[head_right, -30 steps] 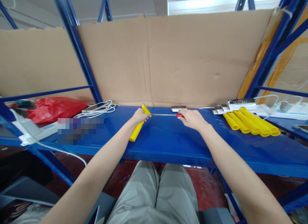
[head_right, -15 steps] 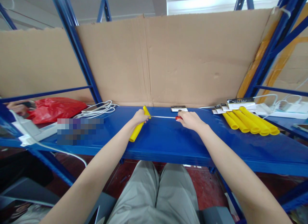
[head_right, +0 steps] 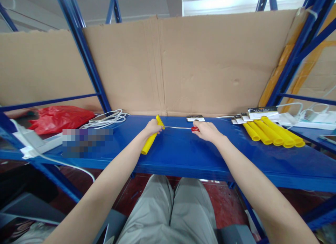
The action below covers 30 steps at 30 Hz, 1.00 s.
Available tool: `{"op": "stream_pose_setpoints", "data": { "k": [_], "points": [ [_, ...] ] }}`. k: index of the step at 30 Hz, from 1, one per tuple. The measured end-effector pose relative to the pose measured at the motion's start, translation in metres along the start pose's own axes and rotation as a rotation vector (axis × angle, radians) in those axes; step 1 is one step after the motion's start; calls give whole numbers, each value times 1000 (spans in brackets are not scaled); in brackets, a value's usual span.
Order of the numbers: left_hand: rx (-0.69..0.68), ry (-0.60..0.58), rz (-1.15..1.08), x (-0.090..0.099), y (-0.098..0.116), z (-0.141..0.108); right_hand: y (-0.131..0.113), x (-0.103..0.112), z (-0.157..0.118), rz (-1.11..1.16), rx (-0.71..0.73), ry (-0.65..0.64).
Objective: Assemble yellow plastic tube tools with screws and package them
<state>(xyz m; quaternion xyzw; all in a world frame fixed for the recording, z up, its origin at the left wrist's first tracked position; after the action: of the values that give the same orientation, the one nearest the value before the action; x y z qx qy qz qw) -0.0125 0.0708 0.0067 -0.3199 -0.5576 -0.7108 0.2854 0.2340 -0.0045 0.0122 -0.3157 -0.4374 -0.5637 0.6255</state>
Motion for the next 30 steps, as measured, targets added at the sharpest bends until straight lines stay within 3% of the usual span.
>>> {"op": "stream_pose_setpoints", "data": {
  "k": [7,16,24,30],
  "points": [
    [-3,-2,5,1,1,-1,-3,2,-2,46,-49,-95],
    [2,-23,52,-1,-1,2,-5,1,-1,-56,-48,-76],
    [22,-23,55,1,2,-2,-7,3,-2,32,-76,-168],
    [19,-19,50,1,2,-2,-4,2,-1,7,-86,-110]
  ]
}}
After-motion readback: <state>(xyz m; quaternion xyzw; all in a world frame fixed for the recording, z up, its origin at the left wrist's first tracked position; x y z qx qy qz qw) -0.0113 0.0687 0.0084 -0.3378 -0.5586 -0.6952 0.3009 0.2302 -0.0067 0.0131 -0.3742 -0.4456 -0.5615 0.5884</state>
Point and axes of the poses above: each hand's wrist, its own z-axis towards the middle knuckle, its own x-axis out of the back of the hand, y = z × x, the point moved 2 cm from there along z, towards the middle knuckle, and after that the axes turned 10 degrees about -x, right-handed, at the moved point
